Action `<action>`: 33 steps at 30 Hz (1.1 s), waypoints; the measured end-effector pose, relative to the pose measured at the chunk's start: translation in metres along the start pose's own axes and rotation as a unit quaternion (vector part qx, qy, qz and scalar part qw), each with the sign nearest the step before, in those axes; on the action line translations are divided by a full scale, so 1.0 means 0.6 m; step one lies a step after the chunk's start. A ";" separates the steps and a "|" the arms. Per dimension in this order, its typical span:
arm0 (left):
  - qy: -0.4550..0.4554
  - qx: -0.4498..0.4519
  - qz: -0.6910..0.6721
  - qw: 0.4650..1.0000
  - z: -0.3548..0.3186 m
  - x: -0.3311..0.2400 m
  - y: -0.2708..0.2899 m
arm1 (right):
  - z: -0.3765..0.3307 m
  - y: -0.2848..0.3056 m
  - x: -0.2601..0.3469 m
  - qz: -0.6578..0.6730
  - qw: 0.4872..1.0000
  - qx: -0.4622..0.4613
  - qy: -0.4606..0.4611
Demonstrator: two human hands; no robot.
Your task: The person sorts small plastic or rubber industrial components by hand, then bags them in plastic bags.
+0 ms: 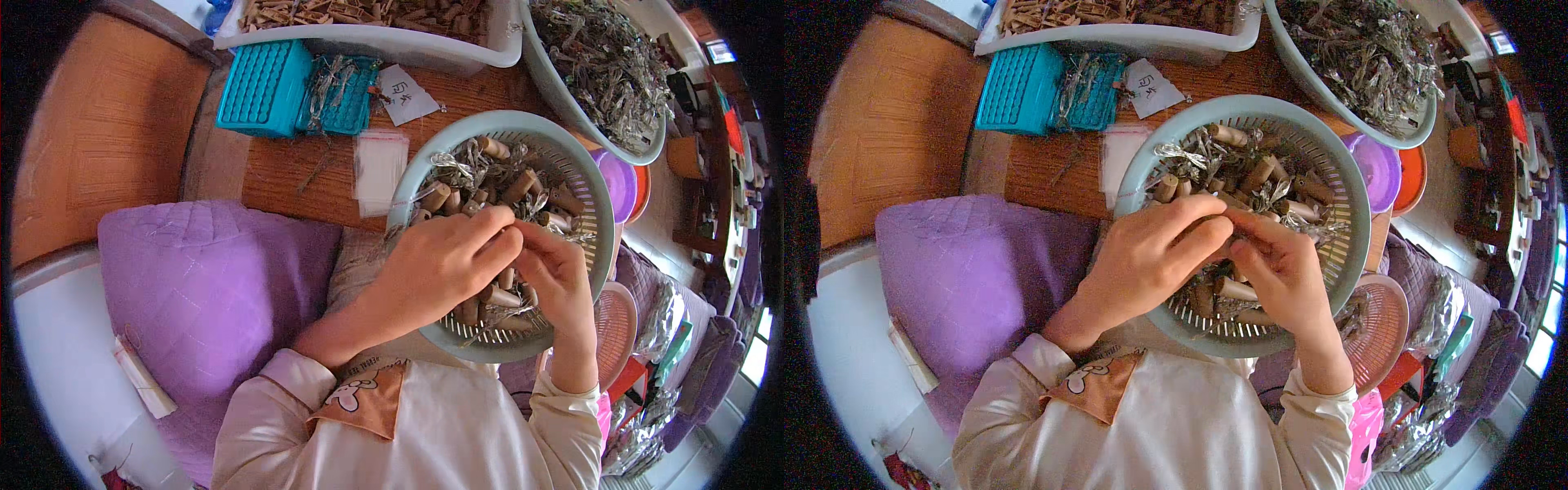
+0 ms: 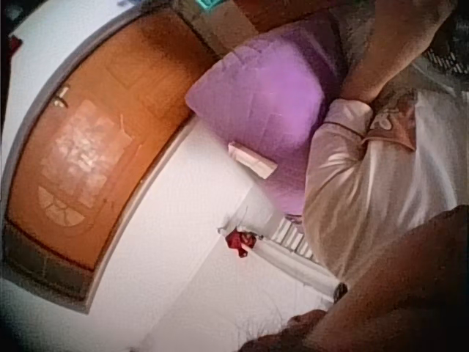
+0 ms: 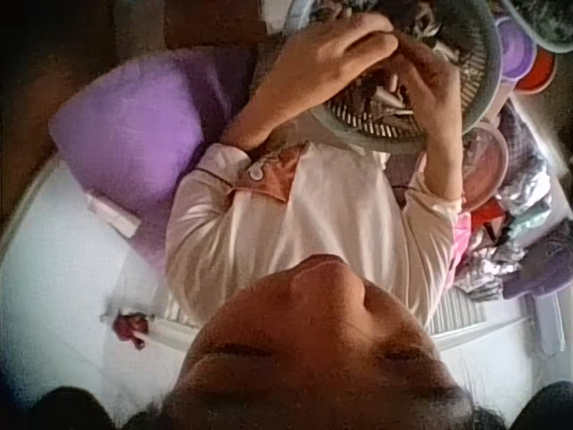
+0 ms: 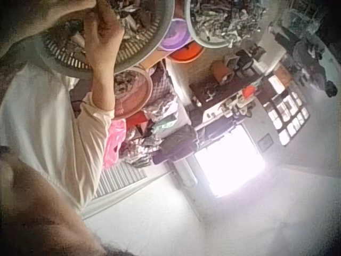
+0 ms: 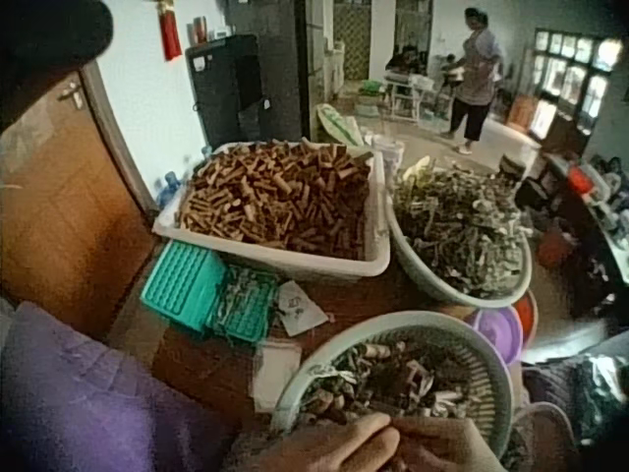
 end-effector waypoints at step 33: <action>0.449 -0.069 0.050 0.889 -0.166 0.248 -0.054 | -0.004 0.126 -0.067 0.169 0.978 -0.125 -0.002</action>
Point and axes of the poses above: each hand's wrist, its own z-axis towards the middle knuckle, its own y-axis out of the back of the hand, x = y × z, the point moved 5 cm from there along z, towards the middle knuckle, and after that the axes turned 10 degrees about -y, right-handed, at the moved point
